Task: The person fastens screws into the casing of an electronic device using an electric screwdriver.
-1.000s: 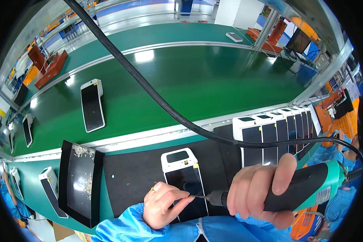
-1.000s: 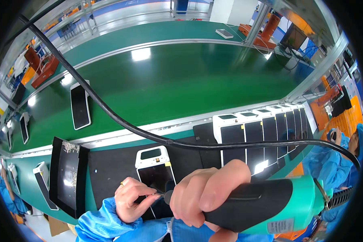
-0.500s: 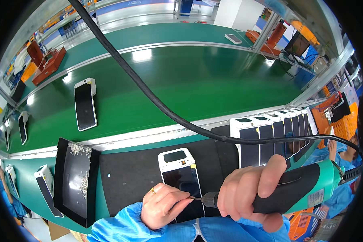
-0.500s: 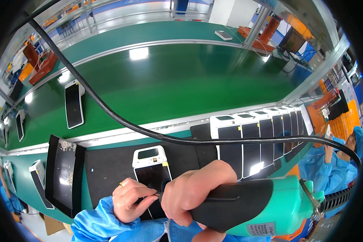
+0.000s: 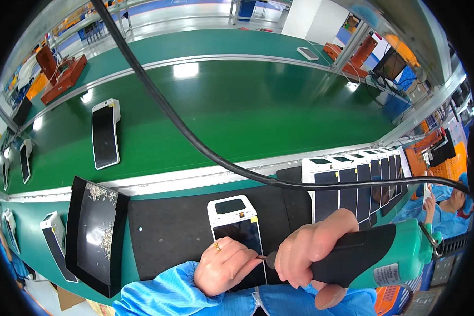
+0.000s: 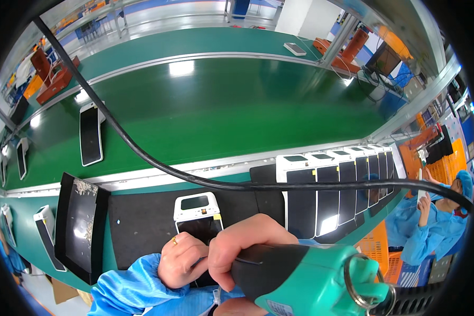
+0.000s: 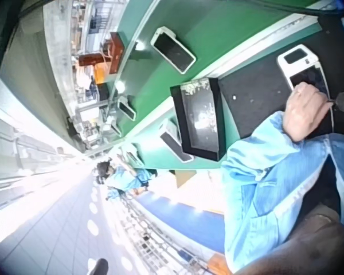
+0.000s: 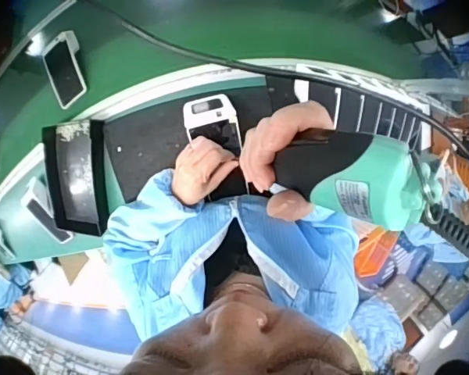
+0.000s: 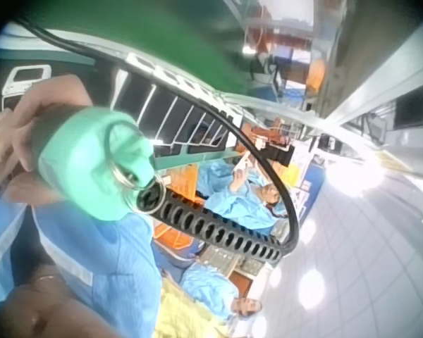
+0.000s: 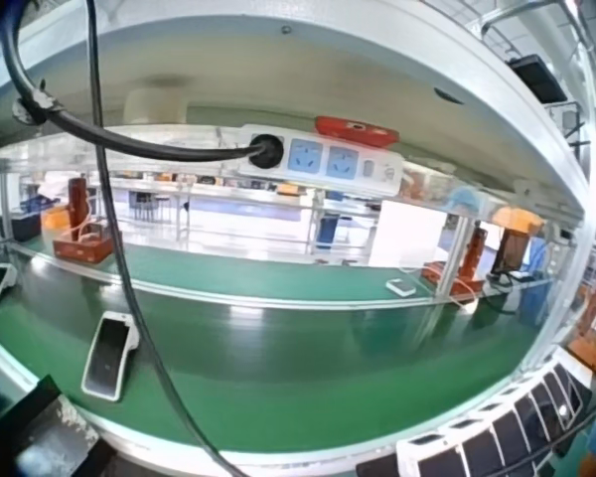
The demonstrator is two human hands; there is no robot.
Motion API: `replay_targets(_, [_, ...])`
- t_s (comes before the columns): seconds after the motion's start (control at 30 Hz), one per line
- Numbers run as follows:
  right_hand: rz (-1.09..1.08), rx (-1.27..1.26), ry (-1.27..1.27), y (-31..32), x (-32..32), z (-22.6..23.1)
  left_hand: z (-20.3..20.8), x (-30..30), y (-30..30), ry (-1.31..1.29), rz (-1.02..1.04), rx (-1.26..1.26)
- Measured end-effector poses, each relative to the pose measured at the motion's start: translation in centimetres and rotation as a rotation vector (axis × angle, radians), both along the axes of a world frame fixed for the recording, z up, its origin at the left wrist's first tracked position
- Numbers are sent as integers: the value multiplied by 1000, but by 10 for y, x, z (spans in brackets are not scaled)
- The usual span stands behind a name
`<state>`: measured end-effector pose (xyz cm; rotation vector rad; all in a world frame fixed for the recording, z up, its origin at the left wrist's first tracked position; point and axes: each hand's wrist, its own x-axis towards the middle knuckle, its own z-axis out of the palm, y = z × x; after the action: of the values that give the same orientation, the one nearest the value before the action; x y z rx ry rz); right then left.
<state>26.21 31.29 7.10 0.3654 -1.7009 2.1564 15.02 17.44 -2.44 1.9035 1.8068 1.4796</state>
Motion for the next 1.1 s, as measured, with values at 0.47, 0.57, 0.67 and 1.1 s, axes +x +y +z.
replay_targets(0.47, [-446,157,272,4,-24,-24,-3,-6,-37,250,282,-350])
replay_targets(0.57, [-391,167,236,7,-24,-24,-1,-6,-37,236,288,-384])
replay_targets(0.67, [-306,218,217,14,-25,-24,4,-5,-35,241,299,-431])
replay_targets(1.1, [-298,242,193,10,-28,-28,0,-8,-34,171,200,-431])
